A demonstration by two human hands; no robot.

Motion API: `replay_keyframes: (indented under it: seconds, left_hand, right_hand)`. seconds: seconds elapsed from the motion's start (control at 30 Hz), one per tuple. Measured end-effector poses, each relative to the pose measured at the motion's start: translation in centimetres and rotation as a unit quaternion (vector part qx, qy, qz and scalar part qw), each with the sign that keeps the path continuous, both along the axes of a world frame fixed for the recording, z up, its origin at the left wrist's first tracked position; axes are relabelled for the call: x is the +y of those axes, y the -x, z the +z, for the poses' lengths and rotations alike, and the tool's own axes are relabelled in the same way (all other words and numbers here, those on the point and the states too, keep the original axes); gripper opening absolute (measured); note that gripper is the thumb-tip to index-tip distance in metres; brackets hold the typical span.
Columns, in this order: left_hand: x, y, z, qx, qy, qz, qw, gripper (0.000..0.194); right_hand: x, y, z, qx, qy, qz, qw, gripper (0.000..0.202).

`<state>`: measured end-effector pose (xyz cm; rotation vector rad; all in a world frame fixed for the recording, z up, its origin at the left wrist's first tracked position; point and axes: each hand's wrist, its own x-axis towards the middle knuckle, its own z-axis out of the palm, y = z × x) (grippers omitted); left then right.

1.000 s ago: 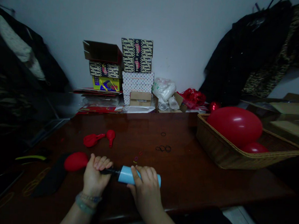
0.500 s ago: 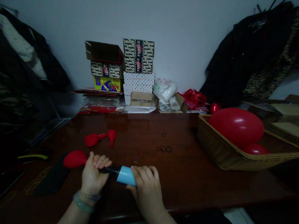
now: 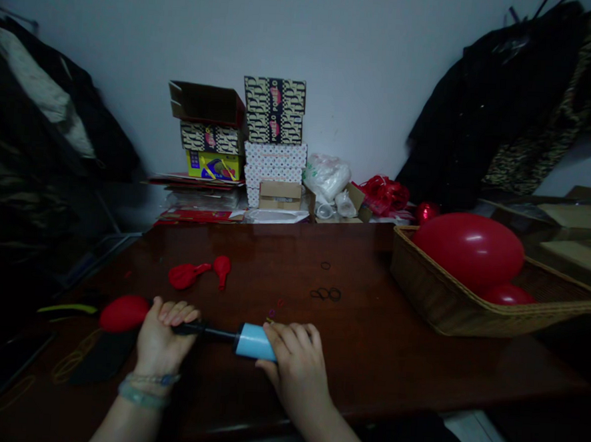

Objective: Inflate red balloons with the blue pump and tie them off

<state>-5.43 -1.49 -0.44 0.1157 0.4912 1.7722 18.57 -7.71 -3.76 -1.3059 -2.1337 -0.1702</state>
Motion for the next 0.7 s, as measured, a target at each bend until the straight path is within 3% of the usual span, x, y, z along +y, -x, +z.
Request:
replay_keyframes:
  seconds: [0.33, 0.7]
  left_hand:
    - [-0.2, -2.4, -1.2, -0.02, 0.002, -0.029, 0.999, 0.042]
    - [-0.7, -4.5, -1.3, -0.004, -0.005, -0.053, 0.999, 0.045]
  right_hand:
    - [0.1, -0.2, -0.9, 0.019, 0.003, -0.001, 1.0, 0.047]
    - [-0.5, 0.6, -0.8, 0.018, 0.033, -0.003, 0.999, 0.049]
